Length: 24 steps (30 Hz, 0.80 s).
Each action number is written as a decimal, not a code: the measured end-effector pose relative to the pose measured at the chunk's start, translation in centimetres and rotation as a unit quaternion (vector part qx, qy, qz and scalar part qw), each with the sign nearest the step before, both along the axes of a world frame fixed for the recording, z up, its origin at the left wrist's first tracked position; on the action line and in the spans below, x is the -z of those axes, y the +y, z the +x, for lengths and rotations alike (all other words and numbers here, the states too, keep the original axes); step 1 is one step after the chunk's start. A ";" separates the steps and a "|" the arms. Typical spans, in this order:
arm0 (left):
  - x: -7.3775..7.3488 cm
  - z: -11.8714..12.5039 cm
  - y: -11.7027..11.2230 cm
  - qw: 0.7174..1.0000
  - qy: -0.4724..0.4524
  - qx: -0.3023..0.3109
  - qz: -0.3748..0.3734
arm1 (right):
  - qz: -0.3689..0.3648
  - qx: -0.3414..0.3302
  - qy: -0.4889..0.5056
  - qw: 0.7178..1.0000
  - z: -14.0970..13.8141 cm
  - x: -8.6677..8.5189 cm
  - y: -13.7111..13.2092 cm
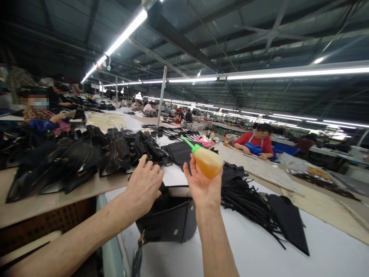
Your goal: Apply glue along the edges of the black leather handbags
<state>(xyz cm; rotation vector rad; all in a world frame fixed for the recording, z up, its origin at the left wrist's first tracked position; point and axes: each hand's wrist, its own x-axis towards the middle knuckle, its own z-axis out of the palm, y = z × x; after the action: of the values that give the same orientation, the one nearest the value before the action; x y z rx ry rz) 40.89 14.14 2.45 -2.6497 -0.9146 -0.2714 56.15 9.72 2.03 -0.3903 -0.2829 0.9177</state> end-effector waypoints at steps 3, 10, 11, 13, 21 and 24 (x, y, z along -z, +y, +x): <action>0.6 -0.4 -0.9 0.999 0.004 -0.011 -0.044 | -0.002 0.003 0.000 1.000 -0.2 0.1 0.4; 5.4 -2.1 0.2 0.964 -0.178 -0.057 -0.189 | -0.014 0.033 -0.026 0.999 -0.4 0.0 1.2; 5.9 -2.5 0.4 0.952 -0.200 -0.057 -0.226 | -0.017 0.034 -0.030 0.999 -0.5 0.0 1.2; 6.3 -3.1 0.7 0.937 -0.233 -0.049 -0.255 | -0.021 0.036 -0.039 0.998 -0.6 0.0 1.2; 2.1 -1.1 -0.8 0.993 -0.077 -0.037 -0.081 | -0.017 0.036 -0.067 0.997 -1.4 0.1 1.5; 1.6 -0.3 -2.1 0.997 -0.023 -0.047 -0.061 | -0.012 0.044 -0.069 0.997 -1.9 0.1 1.4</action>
<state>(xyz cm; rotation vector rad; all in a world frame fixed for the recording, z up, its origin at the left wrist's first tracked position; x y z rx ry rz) 40.57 12.01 0.87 -2.7122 -1.0998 -0.2626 54.24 11.12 1.94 -0.4864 -0.3784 0.8100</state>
